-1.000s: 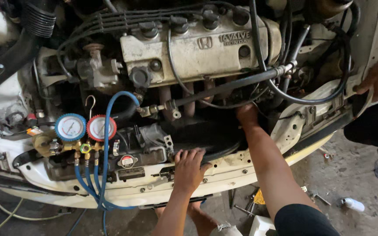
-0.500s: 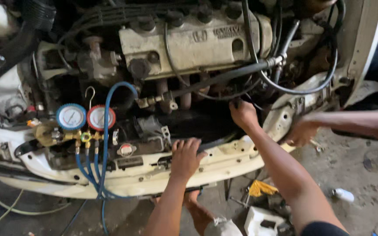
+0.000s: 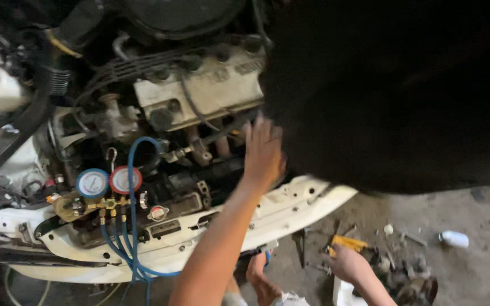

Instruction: The person installs a black rubber hose into a car engine bay, connecting it to fittings and tightening them with a wrench. Another person assists by holding parts and handing tools.

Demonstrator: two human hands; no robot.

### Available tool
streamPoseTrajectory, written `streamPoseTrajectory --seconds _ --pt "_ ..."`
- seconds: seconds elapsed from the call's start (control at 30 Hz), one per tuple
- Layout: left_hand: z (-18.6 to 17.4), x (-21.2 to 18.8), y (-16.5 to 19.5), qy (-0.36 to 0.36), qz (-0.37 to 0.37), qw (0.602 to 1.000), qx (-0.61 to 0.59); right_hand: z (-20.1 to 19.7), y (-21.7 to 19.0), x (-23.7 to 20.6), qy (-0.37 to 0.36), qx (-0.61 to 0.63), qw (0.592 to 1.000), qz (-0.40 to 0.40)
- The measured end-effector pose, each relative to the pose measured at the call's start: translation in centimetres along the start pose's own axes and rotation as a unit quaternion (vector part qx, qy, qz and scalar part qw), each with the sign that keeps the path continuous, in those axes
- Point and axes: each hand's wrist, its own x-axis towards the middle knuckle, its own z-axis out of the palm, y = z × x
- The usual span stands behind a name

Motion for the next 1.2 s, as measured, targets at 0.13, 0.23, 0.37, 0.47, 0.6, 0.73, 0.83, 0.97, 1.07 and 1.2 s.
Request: streamPoseTrajectory --seconds 0.13,0.23,0.37,0.47,0.6,0.73,0.83,0.97,1.07,1.2 --pt "1.2 6.4 0.6 -0.077 0.015 0.993 -0.091 -1.8 -4.3 -0.2 0.006 0.135 0.99 -0.031" --pt "1.1 3.8 0.5 -0.111 0.017 0.988 -0.107 -4.3 -7.2 -0.4 0.345 0.217 0.878 -0.25" --pt "-0.3 -0.3 -1.0 -0.107 -0.004 0.991 -0.077 -7.4 -8.8 0.7 0.293 0.485 0.812 -0.143" --pt "-0.8 0.0 -2.3 -0.089 -0.018 0.994 -0.063 -8.3 -8.1 1.0 0.171 0.531 0.83 0.004" --pt "-1.3 2.2 -3.0 -0.063 -0.022 0.996 -0.058 -7.3 -6.6 0.4 0.186 0.565 0.802 -0.057" --pt "-2.7 0.6 -2.1 -0.111 -0.025 0.993 -0.023 -5.1 -6.0 -1.1 0.172 0.582 0.794 -0.025" --pt "-3.9 -2.1 -0.9 -0.186 -0.016 0.982 0.021 -4.5 -6.8 -1.6 0.194 0.579 0.79 -0.049" --pt "-4.9 -3.3 0.3 -0.182 0.003 0.983 -0.01 -5.7 -9.0 -1.8 0.227 0.61 0.757 -0.062" --pt "-5.4 -2.6 0.9 -0.159 0.057 0.984 -0.052 -7.9 -10.5 -2.4 0.255 0.623 0.735 -0.082" --pt "-6.4 -2.3 1.6 -0.152 0.049 0.984 -0.082 -10.7 -12.4 -4.2 0.324 0.599 0.726 -0.096"
